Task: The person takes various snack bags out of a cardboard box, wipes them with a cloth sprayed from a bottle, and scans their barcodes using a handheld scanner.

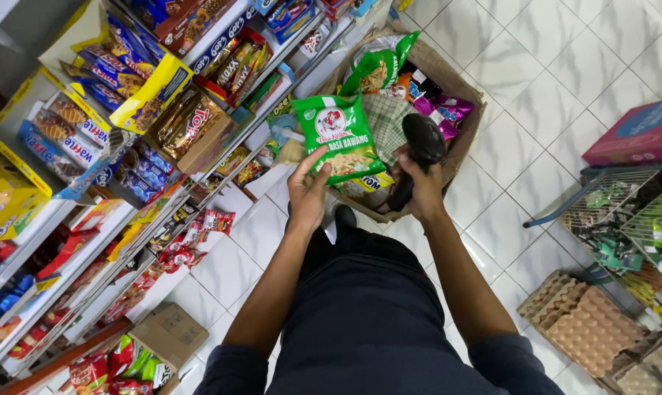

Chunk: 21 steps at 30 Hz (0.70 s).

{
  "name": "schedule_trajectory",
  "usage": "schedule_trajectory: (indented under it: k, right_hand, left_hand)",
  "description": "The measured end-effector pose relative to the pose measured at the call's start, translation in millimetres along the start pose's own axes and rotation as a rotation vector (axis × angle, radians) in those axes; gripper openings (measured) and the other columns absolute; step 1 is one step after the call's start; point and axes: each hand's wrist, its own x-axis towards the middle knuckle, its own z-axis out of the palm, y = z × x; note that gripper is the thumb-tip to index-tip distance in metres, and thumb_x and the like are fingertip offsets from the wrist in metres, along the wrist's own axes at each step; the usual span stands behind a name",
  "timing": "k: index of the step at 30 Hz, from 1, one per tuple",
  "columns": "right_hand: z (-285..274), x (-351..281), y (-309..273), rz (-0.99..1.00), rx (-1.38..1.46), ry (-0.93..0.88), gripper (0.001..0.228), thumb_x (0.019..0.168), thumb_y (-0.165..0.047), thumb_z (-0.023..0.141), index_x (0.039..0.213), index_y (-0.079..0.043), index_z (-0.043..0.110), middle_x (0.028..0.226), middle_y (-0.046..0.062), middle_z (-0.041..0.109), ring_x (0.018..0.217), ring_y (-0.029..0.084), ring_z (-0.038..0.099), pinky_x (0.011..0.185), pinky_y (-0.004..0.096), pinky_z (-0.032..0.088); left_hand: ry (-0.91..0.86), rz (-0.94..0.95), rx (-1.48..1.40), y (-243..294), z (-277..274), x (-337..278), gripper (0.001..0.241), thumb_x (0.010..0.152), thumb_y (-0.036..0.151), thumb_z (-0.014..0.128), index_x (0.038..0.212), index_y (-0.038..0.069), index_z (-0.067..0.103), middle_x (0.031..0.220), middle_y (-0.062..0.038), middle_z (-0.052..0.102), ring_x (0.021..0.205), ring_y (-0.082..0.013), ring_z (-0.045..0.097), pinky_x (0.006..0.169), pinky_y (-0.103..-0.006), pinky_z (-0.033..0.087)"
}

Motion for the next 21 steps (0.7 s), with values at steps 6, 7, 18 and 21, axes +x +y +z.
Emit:
schedule_trajectory:
  k: [6,7,18,21]
  right_hand:
    - [26.9,-9.8,4.7,-0.008,-0.106,0.059,0.044,0.088,0.001,0.078,0.127,0.000,0.059,0.121,0.005,0.068,0.107,0.014,0.066,0.095,0.031,0.055]
    - [30.5,-9.7,3.1,-0.046,-0.213,0.044,0.042,0.089,0.000,0.078,0.127,0.001,0.061,0.121,0.006,0.069,0.108,0.015,0.067,0.096,0.031,0.055]
    - [68.8,-20.0,2.1,0.023,-0.196,-0.169,0.031,0.099,-0.007,0.066,0.129,0.000,0.062,0.121,0.008,0.071,0.108,0.017,0.071,0.088,0.033,0.060]
    - [63.7,-28.9,-2.4,0.030,-0.134,-0.083,0.031,0.097,-0.010,0.068,0.126,-0.001,0.062,0.112,0.007,0.073,0.086,0.016,0.069,0.078,0.033,0.059]
  left_hand:
    - [-0.031,-0.038,0.073,-13.9,7.7,-6.1,0.041,0.106,0.002,0.070,0.146,-0.003,0.063,0.120,-0.013,0.066,0.097,-0.0180,0.054,0.078,-0.0305,0.044]
    - [-0.037,0.046,0.299,-9.1,9.5,-4.7,0.042,0.103,0.004,0.071,0.143,-0.001,0.062,0.130,-0.014,0.055,0.110,-0.0191,0.047,0.083,-0.0309,0.049]
    - [-0.077,-0.262,-0.092,-10.4,20.6,10.6,0.032,0.103,0.017,0.066,0.131,0.005,0.057,0.120,-0.015,0.072,0.105,-0.0263,0.068,0.090,-0.0406,0.057]
    - [0.028,-0.243,-0.141,-22.2,8.7,17.6,0.035,0.104,0.016,0.066,0.135,0.003,0.058,0.123,-0.007,0.070,0.110,-0.0212,0.067,0.096,-0.0406,0.055]
